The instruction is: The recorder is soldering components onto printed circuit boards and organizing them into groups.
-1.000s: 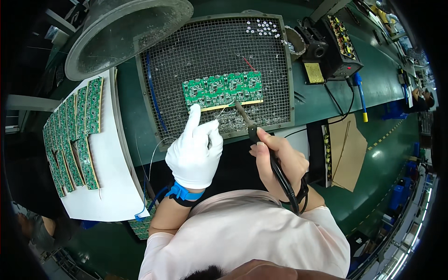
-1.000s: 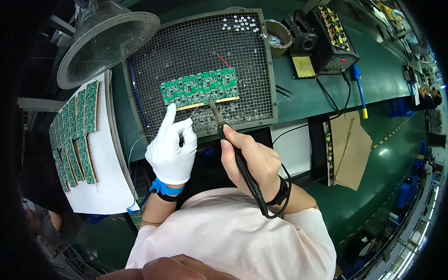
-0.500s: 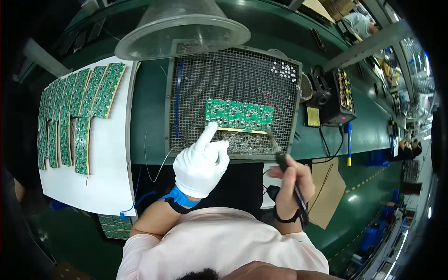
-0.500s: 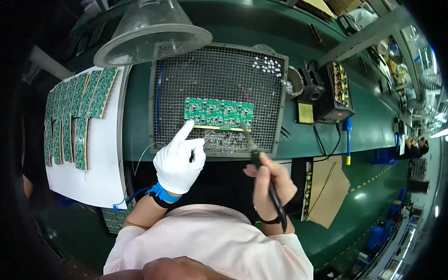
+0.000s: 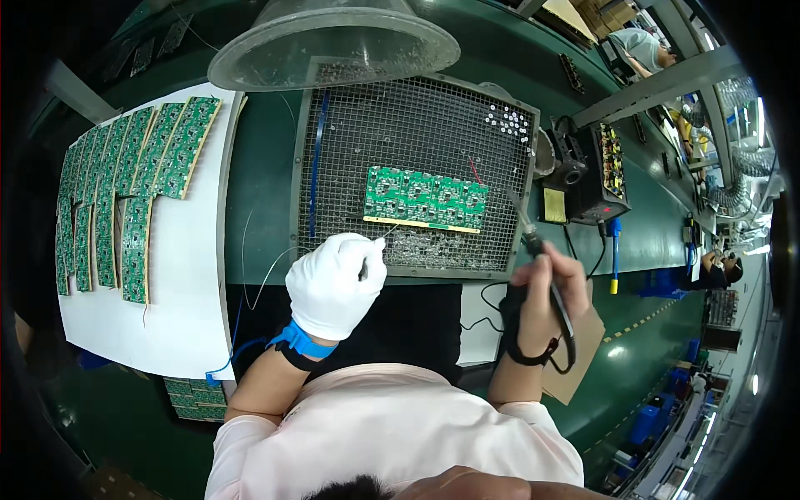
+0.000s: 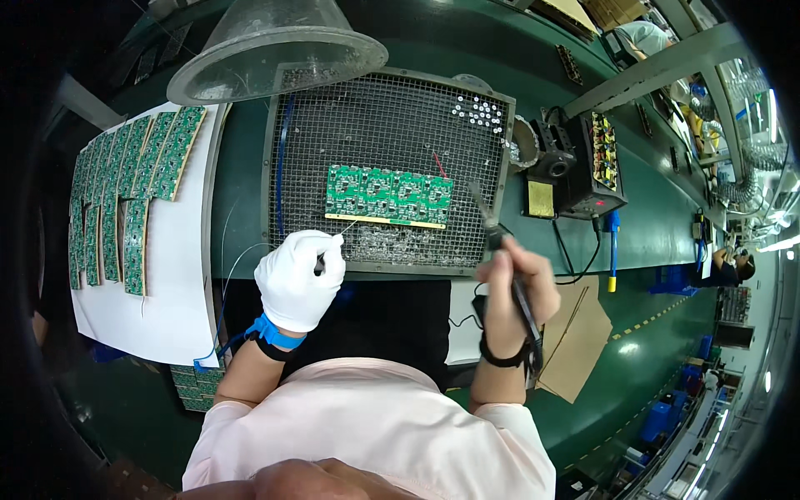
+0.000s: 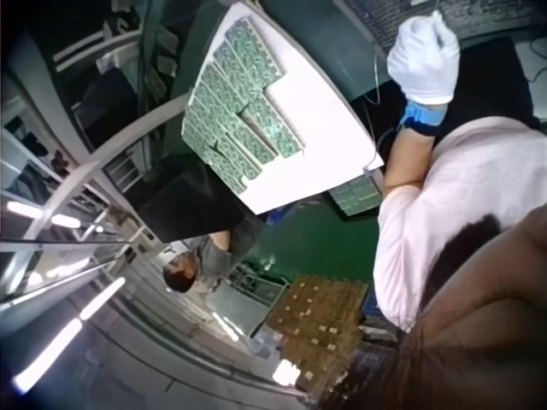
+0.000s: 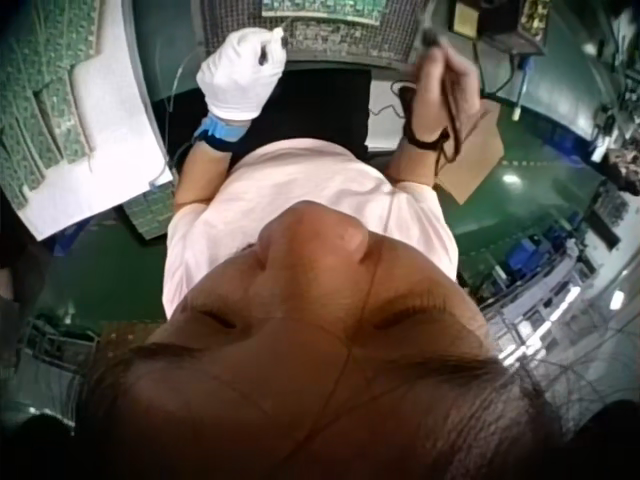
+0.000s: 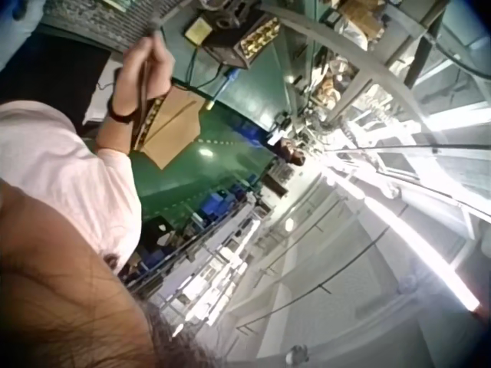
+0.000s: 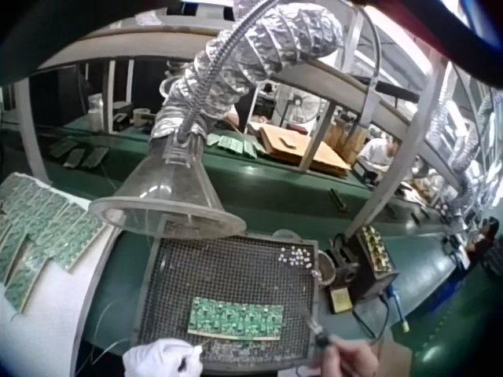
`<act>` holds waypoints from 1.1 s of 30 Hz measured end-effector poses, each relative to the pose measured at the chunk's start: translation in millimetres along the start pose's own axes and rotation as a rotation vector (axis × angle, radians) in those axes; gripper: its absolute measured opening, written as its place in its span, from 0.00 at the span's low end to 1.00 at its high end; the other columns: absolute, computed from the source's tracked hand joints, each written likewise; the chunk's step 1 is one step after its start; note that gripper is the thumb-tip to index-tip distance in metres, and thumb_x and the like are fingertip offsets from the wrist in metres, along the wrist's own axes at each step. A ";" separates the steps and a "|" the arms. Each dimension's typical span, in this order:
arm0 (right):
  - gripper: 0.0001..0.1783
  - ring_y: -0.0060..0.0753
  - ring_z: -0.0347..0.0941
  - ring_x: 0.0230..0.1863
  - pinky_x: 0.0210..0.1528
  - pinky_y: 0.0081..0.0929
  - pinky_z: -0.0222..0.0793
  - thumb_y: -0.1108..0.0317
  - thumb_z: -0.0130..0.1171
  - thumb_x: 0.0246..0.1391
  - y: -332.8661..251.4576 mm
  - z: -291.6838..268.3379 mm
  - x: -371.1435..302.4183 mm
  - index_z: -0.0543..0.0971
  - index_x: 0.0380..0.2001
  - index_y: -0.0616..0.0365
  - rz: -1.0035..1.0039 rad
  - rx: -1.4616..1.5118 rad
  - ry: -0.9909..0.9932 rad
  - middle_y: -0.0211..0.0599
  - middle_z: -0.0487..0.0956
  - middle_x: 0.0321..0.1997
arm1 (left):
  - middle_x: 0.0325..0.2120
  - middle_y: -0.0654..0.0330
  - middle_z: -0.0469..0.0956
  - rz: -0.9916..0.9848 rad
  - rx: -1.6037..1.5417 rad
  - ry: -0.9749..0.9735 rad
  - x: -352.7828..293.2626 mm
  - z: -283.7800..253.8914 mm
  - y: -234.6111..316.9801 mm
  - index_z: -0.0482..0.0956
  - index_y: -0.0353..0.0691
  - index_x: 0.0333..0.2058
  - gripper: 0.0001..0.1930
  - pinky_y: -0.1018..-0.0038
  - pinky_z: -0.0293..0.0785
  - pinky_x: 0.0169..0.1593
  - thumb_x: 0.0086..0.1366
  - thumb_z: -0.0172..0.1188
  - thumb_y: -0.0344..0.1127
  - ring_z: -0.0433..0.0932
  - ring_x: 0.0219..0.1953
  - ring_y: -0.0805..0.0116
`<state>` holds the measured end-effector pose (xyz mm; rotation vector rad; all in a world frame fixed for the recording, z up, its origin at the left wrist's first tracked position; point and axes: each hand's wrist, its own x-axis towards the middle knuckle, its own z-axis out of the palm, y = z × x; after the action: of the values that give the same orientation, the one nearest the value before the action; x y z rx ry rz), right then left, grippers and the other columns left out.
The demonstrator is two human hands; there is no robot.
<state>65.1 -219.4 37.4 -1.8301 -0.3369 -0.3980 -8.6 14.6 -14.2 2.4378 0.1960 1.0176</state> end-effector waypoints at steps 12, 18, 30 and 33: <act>0.13 0.25 0.77 0.19 0.22 0.18 0.69 0.82 0.69 0.39 -15.5 34.7 -24.8 0.85 0.34 0.63 -0.211 -0.112 -0.256 0.37 0.83 0.23 | 0.26 0.68 0.79 0.011 -0.016 0.014 2.2 5.4 2.3 0.75 0.50 0.27 0.09 0.74 0.71 0.22 0.55 0.70 0.33 0.76 0.19 0.70; 0.15 0.25 0.75 0.18 0.21 0.19 0.67 0.83 0.68 0.39 -22.3 33.6 -21.4 0.85 0.35 0.62 -0.258 -0.192 -0.305 0.35 0.80 0.20 | 0.26 0.69 0.79 0.025 0.013 -0.013 3.3 3.7 2.0 0.76 0.50 0.26 0.09 0.74 0.71 0.22 0.55 0.70 0.34 0.76 0.19 0.70; 0.18 0.29 0.74 0.18 0.21 0.22 0.67 0.85 0.68 0.38 -31.3 33.6 -18.5 0.85 0.36 0.58 -0.394 -0.317 -0.383 0.34 0.77 0.19 | 0.27 0.69 0.79 0.025 0.039 -0.021 4.1 5.7 4.9 0.77 0.50 0.26 0.08 0.73 0.71 0.23 0.55 0.70 0.35 0.76 0.19 0.69; 0.19 0.29 0.74 0.18 0.21 0.23 0.67 0.85 0.68 0.38 -29.1 34.7 -19.3 0.85 0.37 0.58 -0.418 -0.303 -0.374 0.33 0.76 0.19 | 0.27 0.69 0.79 0.027 0.053 -0.042 4.1 5.1 4.9 0.77 0.50 0.26 0.08 0.73 0.71 0.23 0.55 0.70 0.35 0.76 0.19 0.69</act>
<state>38.8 -178.4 44.7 -2.1311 -0.9713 -0.4060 -2.3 9.6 -12.3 2.5131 0.1787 0.9839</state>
